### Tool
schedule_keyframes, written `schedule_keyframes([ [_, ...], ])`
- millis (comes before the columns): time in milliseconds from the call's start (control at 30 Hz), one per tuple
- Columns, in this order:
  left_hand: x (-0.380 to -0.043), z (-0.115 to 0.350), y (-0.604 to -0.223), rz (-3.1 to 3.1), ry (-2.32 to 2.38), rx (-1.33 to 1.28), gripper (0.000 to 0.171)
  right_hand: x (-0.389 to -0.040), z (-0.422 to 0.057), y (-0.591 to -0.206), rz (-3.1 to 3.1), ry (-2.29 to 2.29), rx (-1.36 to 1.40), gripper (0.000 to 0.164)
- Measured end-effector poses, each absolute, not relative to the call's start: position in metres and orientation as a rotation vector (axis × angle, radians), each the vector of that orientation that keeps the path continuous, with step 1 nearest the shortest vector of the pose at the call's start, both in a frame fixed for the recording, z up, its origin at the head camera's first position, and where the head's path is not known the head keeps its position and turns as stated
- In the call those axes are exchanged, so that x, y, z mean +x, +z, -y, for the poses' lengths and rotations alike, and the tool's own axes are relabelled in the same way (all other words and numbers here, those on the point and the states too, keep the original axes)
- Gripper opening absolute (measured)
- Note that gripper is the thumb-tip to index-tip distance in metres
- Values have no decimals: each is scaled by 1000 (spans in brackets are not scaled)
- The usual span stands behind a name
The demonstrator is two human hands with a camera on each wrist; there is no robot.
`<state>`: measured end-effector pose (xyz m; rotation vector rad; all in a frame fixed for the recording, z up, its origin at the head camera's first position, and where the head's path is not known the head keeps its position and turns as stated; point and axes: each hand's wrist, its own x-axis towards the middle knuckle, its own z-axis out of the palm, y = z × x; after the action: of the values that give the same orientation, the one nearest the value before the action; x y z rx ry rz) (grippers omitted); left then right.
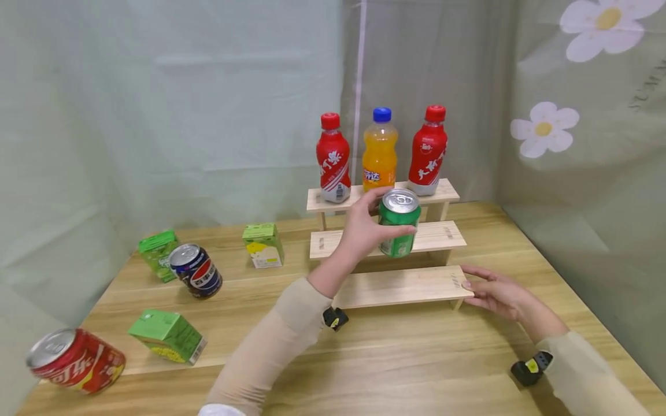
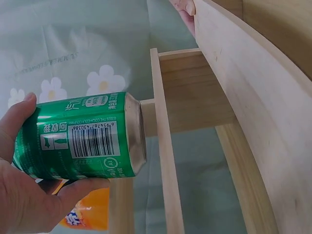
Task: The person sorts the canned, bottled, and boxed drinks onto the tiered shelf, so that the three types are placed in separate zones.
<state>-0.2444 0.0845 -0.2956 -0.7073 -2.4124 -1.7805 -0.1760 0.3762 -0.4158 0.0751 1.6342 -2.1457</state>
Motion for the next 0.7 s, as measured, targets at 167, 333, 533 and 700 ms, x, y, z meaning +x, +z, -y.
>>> schedule_keyframes([
  [167, -247, -95, -298, 2404, -1779, -724, 72, -178, -377, -416, -1612, -2145, 76, 29],
  [333, -248, -105, -299, 2400, -1775, -750, 71, -178, -378, -418, -1600, -2150, 87, 29],
  [533, -249, -117, -302, 2401, -1789, -732, 72, -179, -377, -419, -1615, -2142, 86, 30],
  [700, -250, -128, -304, 2408, -1801, -715, 74, -179, -378, -419, -1610, -2144, 86, 30],
])
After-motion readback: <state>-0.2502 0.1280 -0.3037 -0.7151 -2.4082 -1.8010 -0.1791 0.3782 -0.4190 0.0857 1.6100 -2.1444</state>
